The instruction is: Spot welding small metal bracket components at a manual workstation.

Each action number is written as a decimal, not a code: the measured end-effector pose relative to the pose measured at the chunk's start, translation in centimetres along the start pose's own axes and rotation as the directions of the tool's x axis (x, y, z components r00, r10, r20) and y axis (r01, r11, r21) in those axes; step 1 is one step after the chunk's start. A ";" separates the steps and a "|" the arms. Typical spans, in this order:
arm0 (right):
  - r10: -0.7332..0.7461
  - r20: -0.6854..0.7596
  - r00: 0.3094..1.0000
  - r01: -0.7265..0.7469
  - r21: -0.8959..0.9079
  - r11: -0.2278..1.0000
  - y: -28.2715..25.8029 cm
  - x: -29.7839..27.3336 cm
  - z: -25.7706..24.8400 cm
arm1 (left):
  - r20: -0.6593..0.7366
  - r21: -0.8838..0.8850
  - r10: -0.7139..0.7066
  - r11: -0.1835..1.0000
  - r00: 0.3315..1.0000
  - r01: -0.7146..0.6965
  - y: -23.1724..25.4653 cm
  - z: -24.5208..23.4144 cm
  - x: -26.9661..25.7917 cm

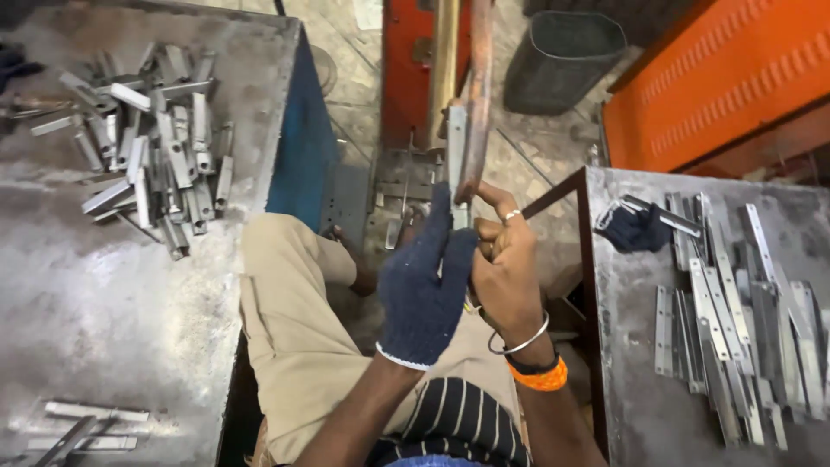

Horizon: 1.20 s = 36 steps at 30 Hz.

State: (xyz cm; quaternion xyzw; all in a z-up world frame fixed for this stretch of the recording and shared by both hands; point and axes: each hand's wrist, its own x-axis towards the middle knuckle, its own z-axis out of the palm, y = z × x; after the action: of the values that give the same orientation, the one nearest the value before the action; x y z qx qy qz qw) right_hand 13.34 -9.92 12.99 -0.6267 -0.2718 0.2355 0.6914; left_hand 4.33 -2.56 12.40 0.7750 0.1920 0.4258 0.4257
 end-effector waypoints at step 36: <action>0.106 0.786 0.609 0.433 -0.442 0.786 9.6 -5.2 21.1 | -0.970 -0.222 -0.238 0.775 -0.052 0.592 -26.1 -28.0 -23.1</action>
State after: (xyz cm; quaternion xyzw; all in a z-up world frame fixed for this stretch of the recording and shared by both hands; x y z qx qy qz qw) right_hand -4.56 3.18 4.45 -0.6149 -0.6613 0.3161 0.2910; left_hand -30.04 10.77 -12.85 0.2418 0.7047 0.6401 0.1876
